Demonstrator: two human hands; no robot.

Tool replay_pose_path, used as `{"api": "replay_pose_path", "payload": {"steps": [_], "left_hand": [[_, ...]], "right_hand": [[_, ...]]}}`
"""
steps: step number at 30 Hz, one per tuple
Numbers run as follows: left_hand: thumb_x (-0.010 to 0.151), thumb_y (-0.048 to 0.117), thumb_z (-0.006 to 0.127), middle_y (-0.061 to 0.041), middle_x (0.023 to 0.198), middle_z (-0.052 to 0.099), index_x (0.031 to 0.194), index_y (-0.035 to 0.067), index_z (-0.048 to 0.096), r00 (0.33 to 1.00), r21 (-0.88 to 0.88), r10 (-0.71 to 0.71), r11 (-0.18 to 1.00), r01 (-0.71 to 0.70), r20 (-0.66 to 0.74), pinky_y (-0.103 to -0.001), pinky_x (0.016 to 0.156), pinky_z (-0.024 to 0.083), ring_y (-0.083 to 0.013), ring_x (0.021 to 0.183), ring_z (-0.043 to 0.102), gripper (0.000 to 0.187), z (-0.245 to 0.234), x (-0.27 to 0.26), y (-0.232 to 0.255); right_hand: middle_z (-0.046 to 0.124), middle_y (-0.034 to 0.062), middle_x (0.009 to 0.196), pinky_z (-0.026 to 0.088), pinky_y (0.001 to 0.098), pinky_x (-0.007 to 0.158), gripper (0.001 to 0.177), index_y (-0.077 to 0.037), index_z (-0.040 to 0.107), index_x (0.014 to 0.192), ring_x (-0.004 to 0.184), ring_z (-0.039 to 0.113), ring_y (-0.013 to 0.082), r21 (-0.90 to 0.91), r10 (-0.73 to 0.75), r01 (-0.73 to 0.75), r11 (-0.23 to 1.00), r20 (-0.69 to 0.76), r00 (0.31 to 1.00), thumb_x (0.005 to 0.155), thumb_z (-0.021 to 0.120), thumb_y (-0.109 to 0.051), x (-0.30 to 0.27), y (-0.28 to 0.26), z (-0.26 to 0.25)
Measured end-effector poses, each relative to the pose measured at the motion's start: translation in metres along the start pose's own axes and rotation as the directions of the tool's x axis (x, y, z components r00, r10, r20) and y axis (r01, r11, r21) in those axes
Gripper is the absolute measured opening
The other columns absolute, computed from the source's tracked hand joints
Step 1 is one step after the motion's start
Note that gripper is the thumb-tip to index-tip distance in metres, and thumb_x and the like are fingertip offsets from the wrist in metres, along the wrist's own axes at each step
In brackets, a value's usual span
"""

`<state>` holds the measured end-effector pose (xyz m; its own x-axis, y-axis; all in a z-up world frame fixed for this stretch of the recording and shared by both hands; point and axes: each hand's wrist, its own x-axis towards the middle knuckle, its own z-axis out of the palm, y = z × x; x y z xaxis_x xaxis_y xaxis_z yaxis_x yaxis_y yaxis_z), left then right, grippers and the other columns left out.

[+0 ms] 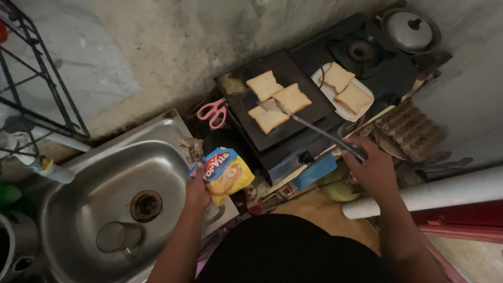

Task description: The person toasts slices of bread on a flat griddle set on a gas stove, using a spatula to flip the slices and move the browned ones onto a plate. They take fresh slices from a bread package and repeat the process until a plate of toasted bread accumulates.

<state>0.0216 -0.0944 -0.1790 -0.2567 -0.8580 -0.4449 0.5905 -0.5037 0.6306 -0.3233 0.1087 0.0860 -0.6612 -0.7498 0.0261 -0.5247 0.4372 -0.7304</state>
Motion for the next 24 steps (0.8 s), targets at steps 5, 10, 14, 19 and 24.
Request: {"api": "replay_pose_path", "payload": {"steps": [5,10,14,19,24], "left_hand": [[0.1,0.035,0.063,-0.016,0.11,0.069,0.122,-0.004,0.057,0.99,0.1,-0.071,0.992,0.083,-0.125,-0.043,0.085,0.061,-0.026,0.095,0.071,0.045,-0.005,0.011,0.001],[0.099,0.036,0.062,-0.016,0.112,0.069,0.122,-0.005,0.056,0.994,0.056,-0.095,0.994,0.099,-0.055,-0.043,0.089,0.061,-0.0261,0.097,0.071,0.047,-0.012,0.015,0.0],[0.099,0.035,0.063,-0.016,0.112,0.069,0.122,-0.004,0.056,0.997,0.059,-0.071,0.996,0.071,-0.008,-0.044,0.09,0.06,-0.026,0.098,0.071,0.046,-0.015,0.016,-0.001],[0.098,0.034,0.064,-0.015,0.111,0.069,0.119,-0.003,0.057,0.992,0.081,-0.099,0.991,0.105,-0.073,-0.045,0.09,0.061,-0.0262,0.097,0.071,0.043,-0.015,0.017,-0.002],[0.099,0.033,0.064,-0.014,0.109,0.069,0.118,-0.003,0.059,0.997,0.108,-0.067,0.992,0.072,-0.049,-0.042,0.087,0.062,-0.0233,0.095,0.07,0.041,-0.019,0.018,-0.004]], "right_hand": [[0.068,0.0067,0.066,0.048,0.0292,0.051,0.033,-0.009,0.07,0.122,0.052,0.061,0.0106,0.071,0.027,-0.027,0.997,-0.001,1.0,0.09,0.072,-0.016,0.006,0.008,0.002],[0.065,0.009,0.066,0.047,0.0302,0.049,0.032,-0.009,0.073,0.121,0.05,0.06,0.0105,0.089,0.104,-0.103,0.991,-0.007,0.995,0.089,0.074,-0.017,0.01,0.012,0.004],[0.067,0.0044,0.072,0.047,0.0294,0.047,0.032,-0.01,0.073,0.119,0.051,0.057,0.0086,0.153,0.129,-0.137,0.979,0.056,0.99,0.088,0.074,-0.016,0.012,0.012,0.006],[0.07,0.0083,0.078,0.05,0.0305,0.051,0.031,-0.01,0.074,0.118,0.055,0.06,0.0127,0.083,0.173,-0.176,0.981,0.041,0.984,0.088,0.075,-0.016,0.017,0.019,0.005],[0.074,0.0083,0.092,0.054,0.0303,0.073,0.03,-0.01,0.075,0.119,0.079,0.069,0.0127,0.053,-0.013,0.017,0.998,-0.071,0.997,0.089,0.075,-0.016,0.023,0.032,0.002]]}}
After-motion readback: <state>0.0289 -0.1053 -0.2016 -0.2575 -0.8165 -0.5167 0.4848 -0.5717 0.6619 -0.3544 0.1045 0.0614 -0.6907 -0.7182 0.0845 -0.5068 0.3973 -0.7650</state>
